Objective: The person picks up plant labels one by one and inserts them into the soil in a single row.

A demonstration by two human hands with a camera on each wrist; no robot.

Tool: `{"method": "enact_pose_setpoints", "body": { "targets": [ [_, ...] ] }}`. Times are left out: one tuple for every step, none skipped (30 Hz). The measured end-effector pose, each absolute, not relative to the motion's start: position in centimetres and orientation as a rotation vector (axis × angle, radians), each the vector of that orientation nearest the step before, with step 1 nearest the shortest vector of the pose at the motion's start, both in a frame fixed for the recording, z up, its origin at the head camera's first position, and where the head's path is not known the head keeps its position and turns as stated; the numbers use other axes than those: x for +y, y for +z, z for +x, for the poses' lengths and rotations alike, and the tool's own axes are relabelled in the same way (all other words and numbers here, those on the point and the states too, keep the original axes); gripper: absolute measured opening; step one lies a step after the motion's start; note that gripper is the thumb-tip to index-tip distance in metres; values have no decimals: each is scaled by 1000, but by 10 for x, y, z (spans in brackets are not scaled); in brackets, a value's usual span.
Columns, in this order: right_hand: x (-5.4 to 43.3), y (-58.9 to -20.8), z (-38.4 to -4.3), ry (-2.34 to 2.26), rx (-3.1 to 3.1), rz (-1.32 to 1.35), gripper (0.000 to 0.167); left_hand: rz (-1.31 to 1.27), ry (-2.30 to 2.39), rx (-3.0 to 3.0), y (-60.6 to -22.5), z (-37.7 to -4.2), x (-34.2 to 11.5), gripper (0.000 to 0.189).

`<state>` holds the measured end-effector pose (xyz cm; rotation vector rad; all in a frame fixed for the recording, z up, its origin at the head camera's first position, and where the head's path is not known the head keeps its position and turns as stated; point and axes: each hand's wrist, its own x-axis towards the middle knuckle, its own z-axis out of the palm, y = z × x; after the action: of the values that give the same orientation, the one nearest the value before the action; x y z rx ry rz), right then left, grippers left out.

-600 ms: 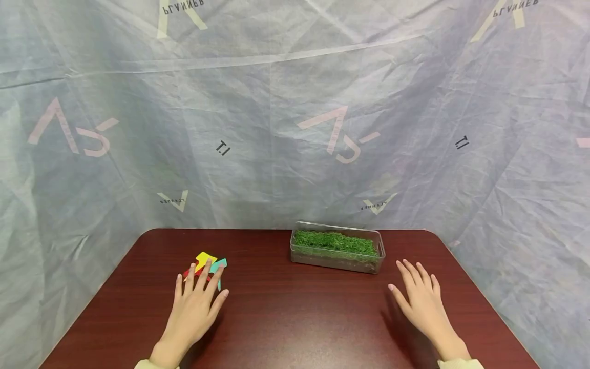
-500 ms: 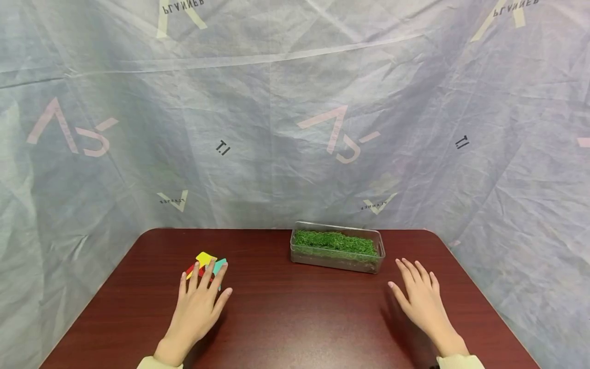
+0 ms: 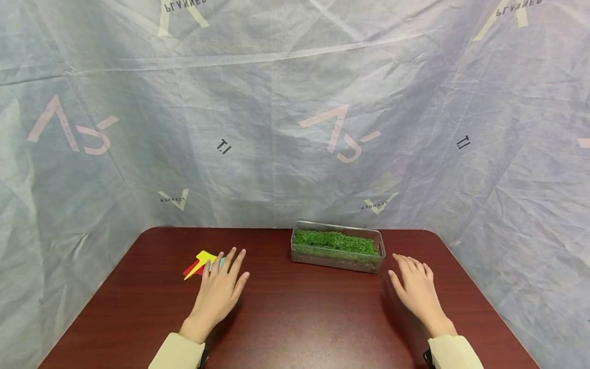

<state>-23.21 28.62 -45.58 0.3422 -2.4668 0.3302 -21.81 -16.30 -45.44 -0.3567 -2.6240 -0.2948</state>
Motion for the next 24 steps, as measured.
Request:
{"method": "enact_pose_setpoints", "body": {
  "targets": [
    [287,-457,-235,323,-2465,343,41,-361,-295,-2622,-455,-220,-161,55],
    [287,-457,-237,325,-2467,342,41,-366,-299,-2622,-455,-222,-159,55],
    [287,-457,-239,325,-2468,340,40,-371,-302,-2624,-455,-224,-157,54],
    [286,-457,-241,324,-2472,336,40,-377,-306,-2622,-456,-226,-155,54],
    [286,-456,-242,322,-2476,332,39,-382,-310,-2623,-457,-229,-153,53],
    [286,-456,-244,319,-2481,329,39,-388,-320,-2627,-459,-230,-151,53],
    [286,-456,-245,315,-2488,325,38,-392,-322,-2630,-460,-232,-150,53],
    [285,-455,-246,321,-2497,321,38,-397,-327,-2635,-462,-234,-148,52],
    [285,-455,-247,318,-2502,316,37,-402,-334,-2635,-463,-236,-146,52],
    [284,-455,-249,318,-2508,314,37,-405,-340,-2636,-465,-238,-144,52],
    [284,-455,-251,318,-2512,312,37,-407,-346,-2639,-466,-240,-142,52],
    [283,-455,-252,321,-2513,310,36,-410,-353,-2640,-466,-242,-140,51],
    [283,-456,-254,325,-2511,308,36,-412,-351,-2640,-467,-244,-139,51],
    [282,-456,-256,329,-2509,305,36,-414,-357,-2640,-467,-246,-137,50],
    [282,-457,-258,332,-2508,302,35,-416,-364,-2640,-467,-248,-135,50],
    [282,-458,-259,335,-2505,298,35,-418,-366,-2640,-467,-249,-133,49],
    [282,-459,-261,337,-2504,293,35,-419,-366,-2640,-467,-251,-131,49],
    [282,-459,-263,340,-2502,288,35,-422,-368,-2640,-466,-253,-129,49],
    [281,-460,-265,344,-2501,283,34,-424,-371,-2637,-465,-255,-127,48],
    [281,-460,-266,347,-2501,278,34,-425,-377,-2637,-464,-257,-125,49],
    [281,-461,-268,353,-2502,274,34,-427,-382,-2634,-464,-258,-122,49],
    [280,-461,-269,358,-2503,269,33,-427,-386,-2634,-463,-260,-120,49],
    [280,-461,-271,365,-2508,264,33,-427,-388,-2636,-462,-262,-117,49],
    [279,-460,-272,375,-2512,260,33,-428,-396,-2637,-461,-264,-115,48]
  ]
}}
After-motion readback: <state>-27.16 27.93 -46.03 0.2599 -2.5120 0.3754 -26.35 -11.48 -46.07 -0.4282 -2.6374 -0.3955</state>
